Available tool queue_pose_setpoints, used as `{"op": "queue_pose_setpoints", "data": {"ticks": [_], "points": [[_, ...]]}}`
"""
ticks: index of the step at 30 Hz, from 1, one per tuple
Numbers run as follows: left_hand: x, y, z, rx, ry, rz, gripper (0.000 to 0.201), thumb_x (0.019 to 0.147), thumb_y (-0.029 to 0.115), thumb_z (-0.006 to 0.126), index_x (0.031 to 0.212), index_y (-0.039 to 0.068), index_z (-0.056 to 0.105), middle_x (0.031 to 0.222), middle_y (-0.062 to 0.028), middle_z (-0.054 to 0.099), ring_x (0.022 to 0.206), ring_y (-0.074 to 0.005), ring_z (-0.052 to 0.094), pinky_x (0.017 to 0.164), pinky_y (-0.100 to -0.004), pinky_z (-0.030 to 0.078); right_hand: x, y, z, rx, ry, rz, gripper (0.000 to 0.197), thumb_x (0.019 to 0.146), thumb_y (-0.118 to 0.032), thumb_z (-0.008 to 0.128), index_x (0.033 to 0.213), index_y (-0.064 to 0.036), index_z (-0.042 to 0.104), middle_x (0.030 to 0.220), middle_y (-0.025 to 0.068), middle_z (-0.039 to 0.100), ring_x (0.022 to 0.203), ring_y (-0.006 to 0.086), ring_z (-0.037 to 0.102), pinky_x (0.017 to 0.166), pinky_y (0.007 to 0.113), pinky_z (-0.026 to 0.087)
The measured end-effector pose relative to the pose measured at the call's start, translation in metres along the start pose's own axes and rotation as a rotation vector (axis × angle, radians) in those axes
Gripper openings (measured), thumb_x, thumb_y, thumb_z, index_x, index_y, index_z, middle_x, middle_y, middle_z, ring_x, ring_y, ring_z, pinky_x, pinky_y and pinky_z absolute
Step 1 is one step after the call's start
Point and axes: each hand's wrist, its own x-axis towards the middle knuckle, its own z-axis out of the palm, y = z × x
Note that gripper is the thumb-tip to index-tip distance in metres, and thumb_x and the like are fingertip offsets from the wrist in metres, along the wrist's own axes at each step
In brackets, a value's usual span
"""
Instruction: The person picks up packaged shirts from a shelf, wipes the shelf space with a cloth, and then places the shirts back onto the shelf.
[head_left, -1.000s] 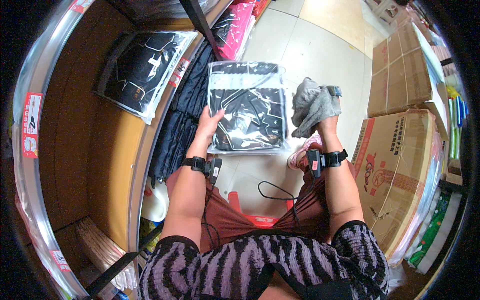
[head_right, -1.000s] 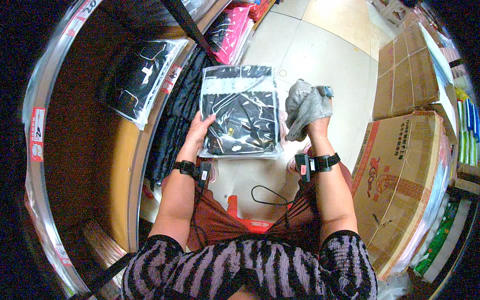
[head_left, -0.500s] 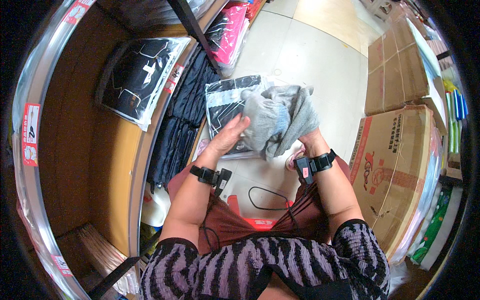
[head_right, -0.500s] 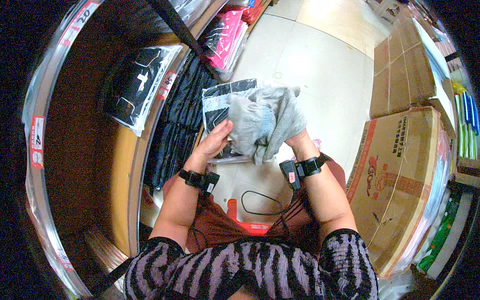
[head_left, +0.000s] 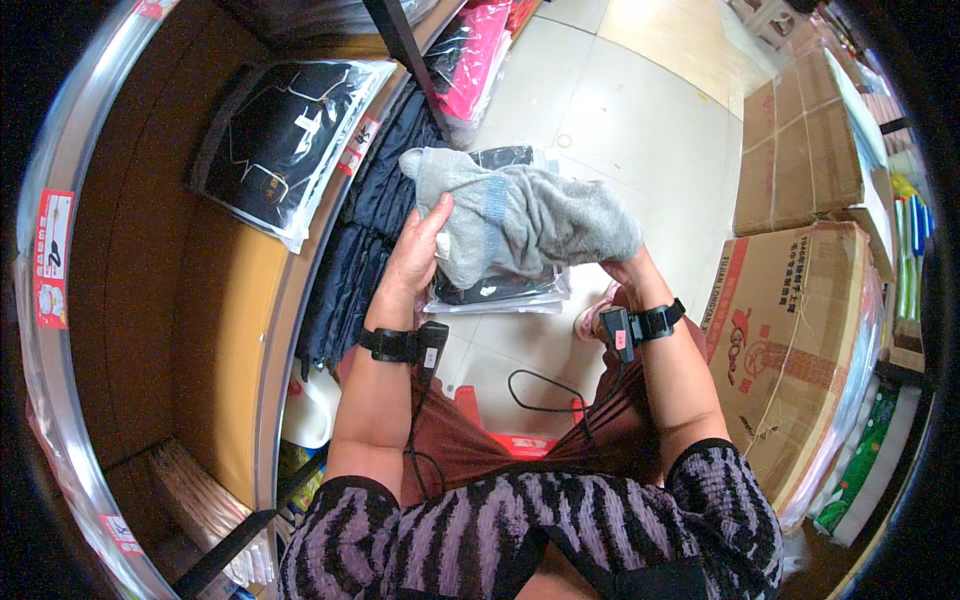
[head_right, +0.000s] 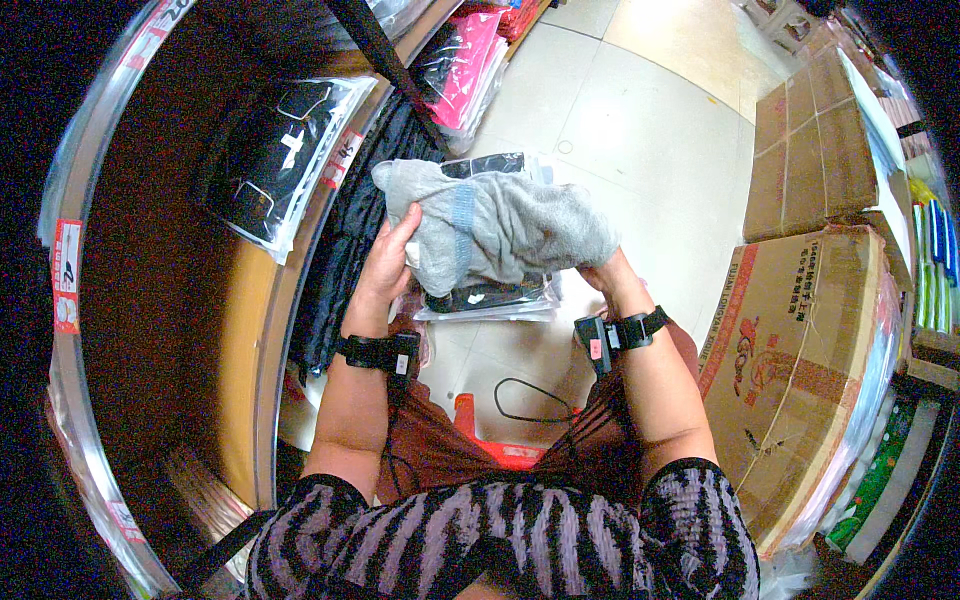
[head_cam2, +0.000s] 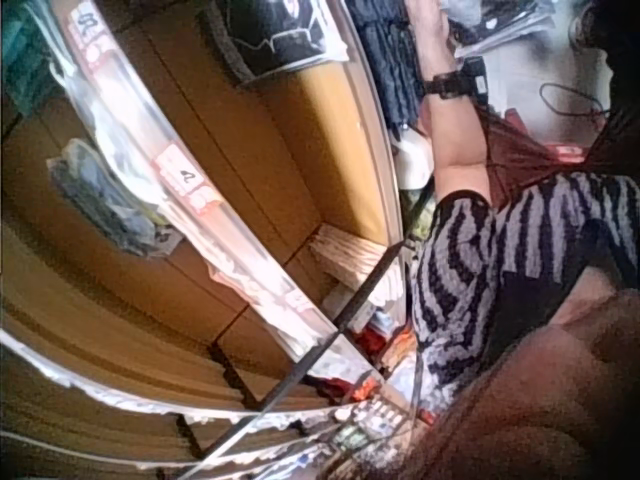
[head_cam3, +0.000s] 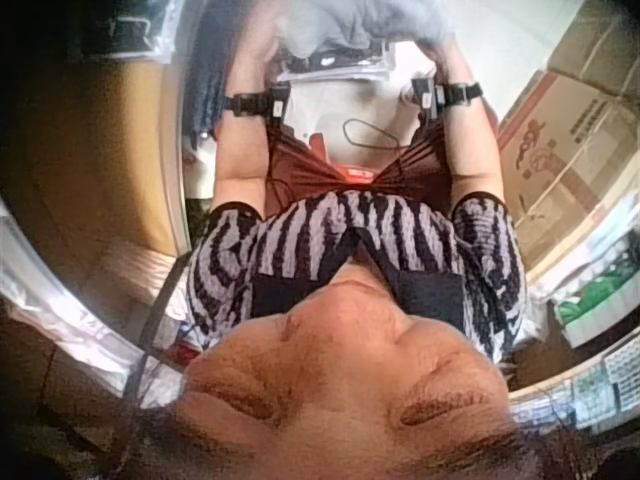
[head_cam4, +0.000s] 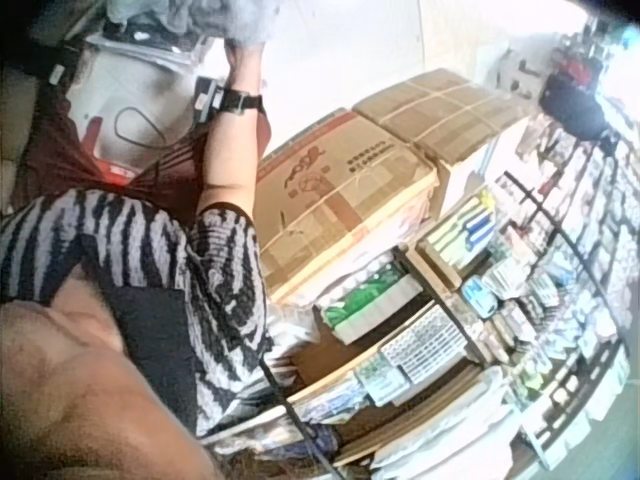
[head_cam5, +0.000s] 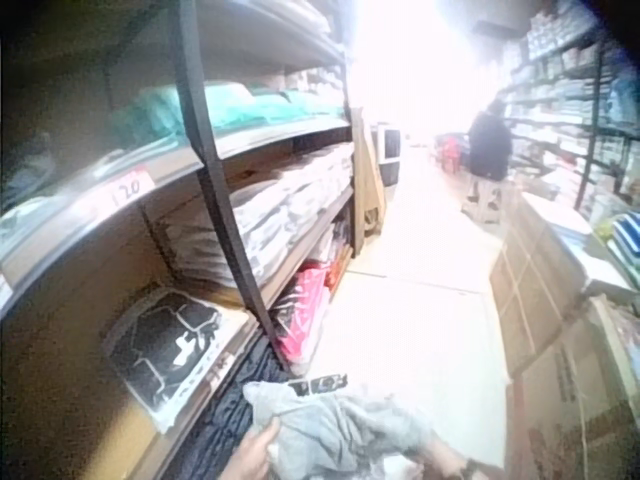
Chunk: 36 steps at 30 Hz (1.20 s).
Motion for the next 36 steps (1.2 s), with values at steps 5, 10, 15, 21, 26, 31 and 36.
{"op": "queue_pose_setpoints", "data": {"ticks": [5, 10, 15, 21, 26, 31, 36], "points": [[-0.002, -0.009, 0.003, 0.395, -0.055, 0.011, 0.053, 0.086, 0.027, 0.049, 0.126, -0.003, 0.031, 0.120, -0.0117, 0.044, 0.109, -0.0174, 0.041, 0.094, -0.0284, 0.029, 0.004, 0.002, -0.009, 0.323, -0.051, 0.029, 0.039, 0.088, -0.022, 0.040, 0.121, -0.0011, 0.041, 0.115, 0.0071, 0.050, 0.103, 0.0167, 0.050, 0.090, 0.030, 0.039], [-0.006, -0.022, 0.038, 0.816, -0.145, 0.160, 0.079, 0.078, 0.029, 0.058, 0.132, -0.004, 0.010, 0.133, -0.0225, 0.024, 0.125, -0.0260, 0.023, 0.102, -0.0313, 0.017, 0.026, 0.052, 0.005, 1.669, -0.199, 0.240, 0.040, 0.089, -0.016, 0.031, 0.123, 0.0041, 0.033, 0.107, 0.0088, 0.050, 0.095, 0.0201, 0.049, 0.086, 0.031, 0.039], [-0.015, -0.017, 0.048, 0.648, -0.292, 0.133, 0.074, 0.078, 0.017, 0.057, 0.134, 0.002, 0.011, 0.132, -0.0189, 0.026, 0.115, -0.0224, 0.035, 0.090, -0.0304, 0.034, 0.005, 0.036, 0.018, 0.534, 0.031, 0.057, 0.037, 0.085, -0.020, 0.045, 0.116, -0.0005, 0.044, 0.103, 0.0056, 0.053, 0.089, 0.0159, 0.050, 0.080, 0.029, 0.041], [-0.007, -0.022, 0.039, 0.988, 0.033, 0.436, 0.057, 0.079, 0.012, 0.057, 0.129, 0.007, 0.030, 0.121, -0.0118, 0.042, 0.099, -0.0129, 0.047, 0.074, -0.0241, 0.044, -0.001, 0.034, 0.013, 0.212, 0.017, -0.082, 0.035, 0.080, -0.015, 0.056, 0.112, -0.0015, 0.049, 0.103, 0.0054, 0.055, 0.090, 0.0149, 0.052, 0.079, 0.027, 0.043], [-0.004, 0.000, 0.022, 0.399, 0.021, 0.149, 0.031, 0.079, 0.008, 0.056, 0.109, 0.003, 0.052, 0.099, -0.0039, 0.057, 0.083, -0.0084, 0.052, 0.073, -0.0202, 0.041, 0.002, 0.026, -0.004, 0.330, -0.045, -0.028, 0.031, 0.080, -0.017, 0.056, 0.108, -0.0042, 0.051, 0.104, 0.0072, 0.056, 0.090, 0.0166, 0.055, 0.082, 0.029, 0.044], [-0.006, 0.009, 0.012, 0.477, 0.033, 0.171, 0.021, 0.080, 0.008, 0.055, 0.100, 0.003, 0.056, 0.093, -0.0027, 0.058, 0.084, -0.0081, 0.051, 0.076, -0.0209, 0.040, 0.005, 0.028, -0.023, 0.394, -0.125, 0.061, 0.030, 0.082, -0.016, 0.053, 0.109, -0.0033, 0.050, 0.102, 0.0095, 0.057, 0.092, 0.0188, 0.056, 0.082, 0.031, 0.045], [-0.009, 0.009, 0.020, 0.693, -0.004, 0.338, 0.013, 0.080, 0.008, 0.055, 0.090, 0.001, 0.058, 0.087, -0.0032, 0.059, 0.083, -0.0101, 0.051, 0.077, -0.0224, 0.039, -0.007, 0.021, 0.002, 0.444, -0.259, 0.305, 0.040, 0.086, -0.026, 0.048, 0.117, -0.0021, 0.045, 0.111, 0.0120, 0.054, 0.094, 0.0201, 0.056, 0.082, 0.032, 0.046]]}}
